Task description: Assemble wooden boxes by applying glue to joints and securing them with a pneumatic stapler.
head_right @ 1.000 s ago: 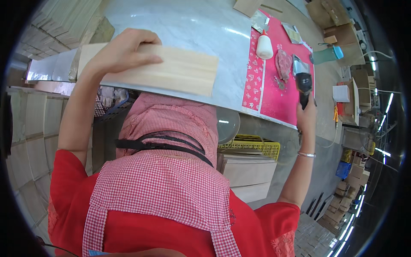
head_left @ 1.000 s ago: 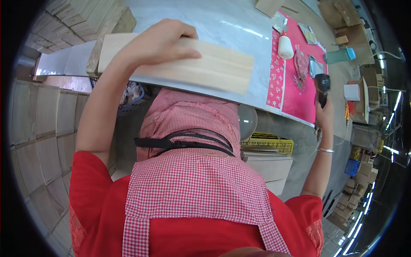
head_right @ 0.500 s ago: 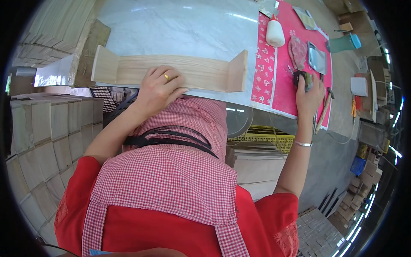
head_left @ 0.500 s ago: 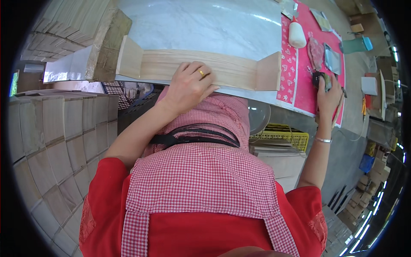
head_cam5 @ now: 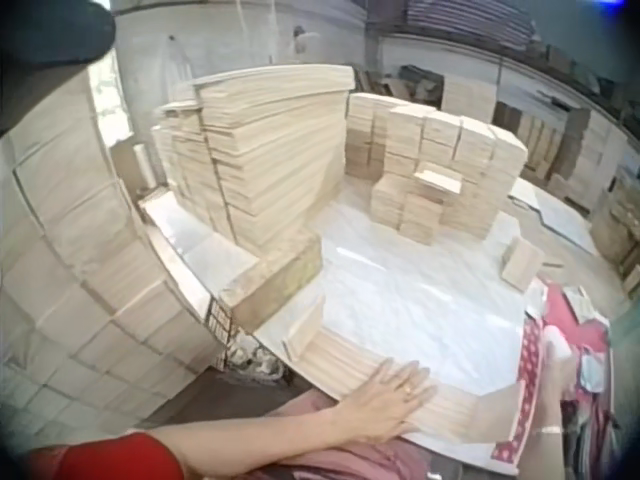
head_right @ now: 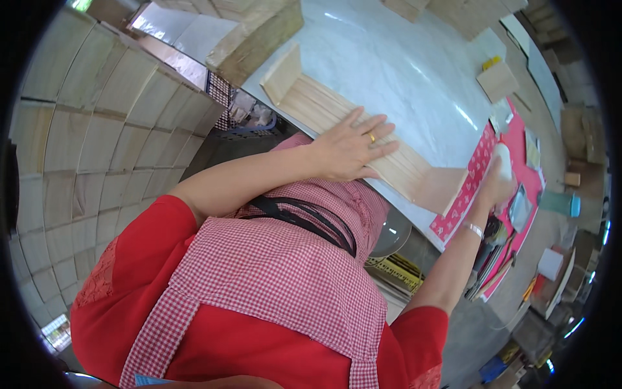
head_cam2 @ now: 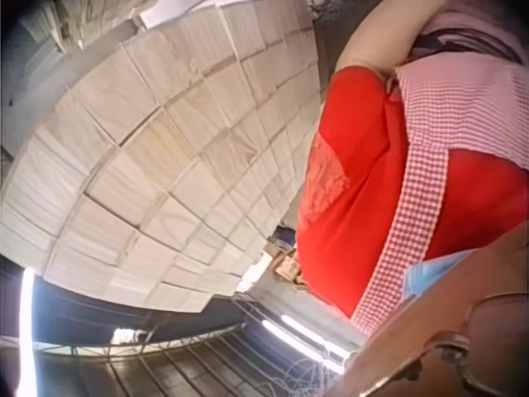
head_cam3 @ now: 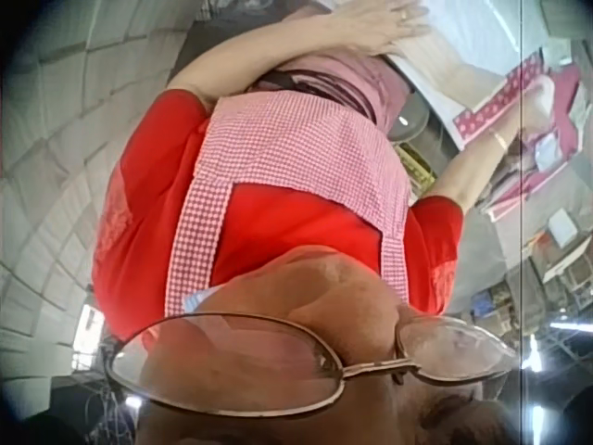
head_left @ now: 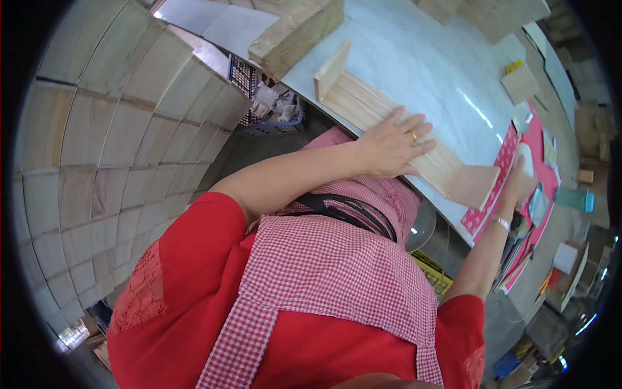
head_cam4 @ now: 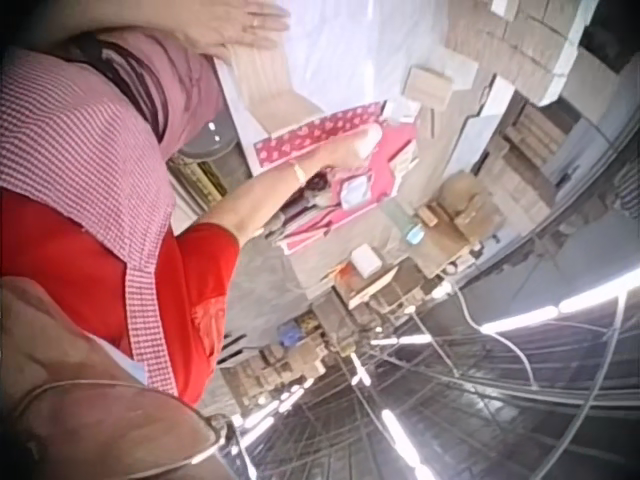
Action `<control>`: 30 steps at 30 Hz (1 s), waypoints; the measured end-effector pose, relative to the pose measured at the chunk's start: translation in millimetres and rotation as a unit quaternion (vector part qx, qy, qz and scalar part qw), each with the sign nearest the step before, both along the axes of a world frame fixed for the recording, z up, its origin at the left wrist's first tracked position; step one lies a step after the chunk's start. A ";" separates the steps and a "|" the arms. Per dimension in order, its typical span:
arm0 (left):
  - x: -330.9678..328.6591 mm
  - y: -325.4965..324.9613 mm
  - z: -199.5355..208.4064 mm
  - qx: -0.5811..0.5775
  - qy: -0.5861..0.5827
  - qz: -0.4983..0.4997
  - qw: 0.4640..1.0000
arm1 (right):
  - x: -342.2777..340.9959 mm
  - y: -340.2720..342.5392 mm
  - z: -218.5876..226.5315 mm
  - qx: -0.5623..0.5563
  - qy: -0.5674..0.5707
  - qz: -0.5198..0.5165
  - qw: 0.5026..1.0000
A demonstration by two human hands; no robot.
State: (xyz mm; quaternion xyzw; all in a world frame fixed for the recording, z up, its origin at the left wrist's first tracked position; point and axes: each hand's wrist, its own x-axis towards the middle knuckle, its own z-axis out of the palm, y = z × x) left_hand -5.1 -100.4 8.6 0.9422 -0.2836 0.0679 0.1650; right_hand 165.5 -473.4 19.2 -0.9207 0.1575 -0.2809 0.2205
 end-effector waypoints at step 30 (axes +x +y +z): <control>13.4 4.1 -9.9 -0.284 0.006 0.038 0.958 | -166.8 275.7 89.7 0.222 -0.065 0.570 0.788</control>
